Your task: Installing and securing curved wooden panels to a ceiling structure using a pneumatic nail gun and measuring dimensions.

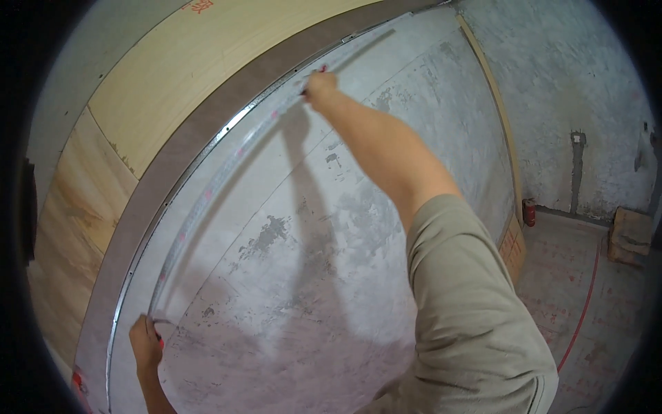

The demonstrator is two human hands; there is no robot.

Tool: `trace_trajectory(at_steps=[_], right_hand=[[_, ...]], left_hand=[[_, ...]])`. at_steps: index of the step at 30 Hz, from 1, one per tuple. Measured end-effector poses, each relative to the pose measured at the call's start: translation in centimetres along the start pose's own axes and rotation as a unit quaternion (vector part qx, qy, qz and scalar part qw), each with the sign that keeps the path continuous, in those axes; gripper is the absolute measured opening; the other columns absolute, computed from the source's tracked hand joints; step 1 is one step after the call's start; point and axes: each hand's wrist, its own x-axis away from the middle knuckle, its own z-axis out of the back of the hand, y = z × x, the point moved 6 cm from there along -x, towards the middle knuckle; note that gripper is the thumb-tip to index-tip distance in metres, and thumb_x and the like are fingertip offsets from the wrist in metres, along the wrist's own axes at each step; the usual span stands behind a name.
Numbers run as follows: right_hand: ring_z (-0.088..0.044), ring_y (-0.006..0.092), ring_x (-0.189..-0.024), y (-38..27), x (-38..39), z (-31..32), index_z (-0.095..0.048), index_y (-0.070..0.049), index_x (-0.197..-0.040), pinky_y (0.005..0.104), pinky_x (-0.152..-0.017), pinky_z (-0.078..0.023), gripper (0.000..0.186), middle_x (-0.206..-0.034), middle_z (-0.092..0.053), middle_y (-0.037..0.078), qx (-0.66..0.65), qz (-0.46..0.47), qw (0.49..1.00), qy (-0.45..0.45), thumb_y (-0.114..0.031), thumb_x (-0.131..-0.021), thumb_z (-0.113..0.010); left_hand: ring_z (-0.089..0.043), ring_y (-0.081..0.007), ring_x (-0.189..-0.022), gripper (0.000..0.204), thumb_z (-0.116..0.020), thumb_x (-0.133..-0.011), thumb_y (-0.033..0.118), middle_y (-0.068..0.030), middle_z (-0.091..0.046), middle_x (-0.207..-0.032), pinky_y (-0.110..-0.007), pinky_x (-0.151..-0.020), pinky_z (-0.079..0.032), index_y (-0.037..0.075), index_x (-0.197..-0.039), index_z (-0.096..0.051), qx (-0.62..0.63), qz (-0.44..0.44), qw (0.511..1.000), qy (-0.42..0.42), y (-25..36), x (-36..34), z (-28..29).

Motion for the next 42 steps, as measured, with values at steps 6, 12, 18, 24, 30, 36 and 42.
trace_trajectory(at_steps=[6,12,18,24,30,36,42], right_hand=[[-0.058,0.0229,-0.060,-3.3,7.4,-7.3,-0.053,-0.002,-0.102,0.0369,-0.049,-0.050,0.016,-0.081,-0.061,0.012,0.023,0.032,0.999,-0.013,-0.017,-0.101,-0.050],[-0.060,0.0229,-0.074,-7.9,3.6,-6.6,-0.055,-0.008,-0.106,0.0375,-0.051,-0.049,0.013,-0.097,-0.063,0.011,0.010,0.063,0.998,0.002,-0.020,-0.103,-0.052],[-0.060,0.0291,-0.085,-8.3,-0.7,-7.4,-0.051,-0.009,-0.117,0.0469,-0.064,-0.053,0.019,-0.105,-0.058,0.014,0.043,0.111,0.990,-0.079,-0.016,-0.099,-0.053],[-0.053,0.0146,-0.073,-12.2,-3.9,-4.4,-0.054,-0.008,-0.110,0.0279,-0.053,-0.046,0.014,-0.093,-0.057,0.004,0.056,0.122,0.986,-0.099,-0.022,-0.105,-0.054],[-0.058,0.0168,-0.081,-11.3,-4.9,-5.0,-0.055,-0.007,-0.113,0.0284,-0.056,-0.047,0.014,-0.101,-0.063,0.006,0.036,0.079,0.990,-0.109,-0.015,-0.107,-0.045],[-0.058,0.0182,-0.083,-11.7,-3.4,-5.5,-0.054,-0.005,-0.110,0.0295,-0.060,-0.047,0.014,-0.101,-0.063,0.007,0.021,0.089,0.988,-0.128,-0.013,-0.107,-0.042],[-0.058,0.0231,-0.082,-12.8,-3.9,-5.0,-0.050,-0.003,-0.114,0.0331,-0.059,-0.049,0.014,-0.104,-0.061,0.013,0.033,0.093,0.985,-0.142,-0.009,-0.106,-0.041]], left_hand=[[-0.057,-0.0455,-0.068,0.024,-0.047,-0.100,0.010,-0.0248,-0.056,-0.068,-0.049,-0.062,-0.042,-0.004,-0.081,-0.052,0.043,-0.061,0.995,0.067,8.2,-8.0,3.1],[-0.056,-0.0506,-0.078,0.023,-0.049,-0.100,0.013,-0.0277,-0.059,-0.075,-0.054,-0.069,-0.041,-0.004,-0.086,-0.055,0.017,-0.094,0.987,0.133,11.8,-11.6,5.1],[-0.058,-0.0491,-0.086,0.020,-0.050,-0.099,0.016,-0.0279,-0.063,-0.086,-0.055,-0.073,-0.044,0.000,-0.092,-0.060,-0.020,-0.062,0.992,0.110,12.1,-12.6,5.7],[-0.061,-0.0455,-0.088,0.026,-0.050,-0.100,0.022,-0.0248,-0.065,-0.088,-0.052,-0.080,-0.049,0.001,-0.093,-0.064,-0.029,-0.064,0.994,0.084,14.9,-14.1,6.0],[-0.059,-0.0450,-0.081,0.026,-0.052,-0.099,0.024,-0.0243,-0.062,-0.080,-0.051,-0.072,-0.045,0.001,-0.092,-0.061,0.031,-0.077,0.990,0.110,11.3,-12.5,7.4],[-0.056,-0.0433,-0.073,0.026,-0.054,-0.100,0.025,-0.0224,-0.060,-0.075,-0.046,-0.067,-0.044,0.001,-0.091,-0.060,0.014,-0.078,0.981,0.178,5.0,-9.2,7.3],[-0.057,-0.0444,-0.078,0.033,-0.048,-0.103,0.029,-0.0215,-0.061,-0.078,-0.051,-0.070,-0.044,0.003,-0.086,-0.057,-0.003,-0.034,0.985,0.169,3.6,-8.4,6.6]])
